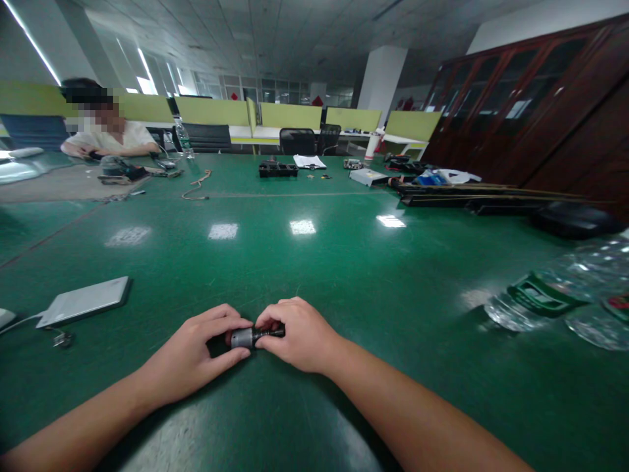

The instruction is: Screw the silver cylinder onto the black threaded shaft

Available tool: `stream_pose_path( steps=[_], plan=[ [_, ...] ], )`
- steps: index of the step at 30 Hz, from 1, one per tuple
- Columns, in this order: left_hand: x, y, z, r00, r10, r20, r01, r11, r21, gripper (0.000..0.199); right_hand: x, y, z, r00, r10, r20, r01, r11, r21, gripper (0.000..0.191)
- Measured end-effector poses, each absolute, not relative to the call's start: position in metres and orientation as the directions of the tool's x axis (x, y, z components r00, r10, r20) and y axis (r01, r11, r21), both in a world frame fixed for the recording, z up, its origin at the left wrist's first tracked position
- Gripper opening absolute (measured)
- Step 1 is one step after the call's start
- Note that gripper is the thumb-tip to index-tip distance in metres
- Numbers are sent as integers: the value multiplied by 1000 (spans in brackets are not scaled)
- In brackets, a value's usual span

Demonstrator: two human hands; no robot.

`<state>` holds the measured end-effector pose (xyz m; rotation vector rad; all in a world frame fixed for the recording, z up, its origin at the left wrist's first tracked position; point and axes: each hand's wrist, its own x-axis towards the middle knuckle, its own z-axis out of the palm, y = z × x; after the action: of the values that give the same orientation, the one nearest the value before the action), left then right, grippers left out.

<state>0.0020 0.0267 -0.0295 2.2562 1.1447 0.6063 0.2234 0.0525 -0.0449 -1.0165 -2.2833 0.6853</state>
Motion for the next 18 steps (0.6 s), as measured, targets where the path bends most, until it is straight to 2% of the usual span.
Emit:
stream_pose_path(
  steps=[9, 18],
  plan=[
    [3, 27, -28, 532, 834, 149, 591, -491, 640, 22, 226, 54, -46, -667, 682, 299, 450, 689, -568, 17],
    [3, 26, -28, 534, 836, 129, 596, -480, 644, 21, 227, 55, -46, -668, 666, 332, 429, 709, -560, 13]
  ],
)
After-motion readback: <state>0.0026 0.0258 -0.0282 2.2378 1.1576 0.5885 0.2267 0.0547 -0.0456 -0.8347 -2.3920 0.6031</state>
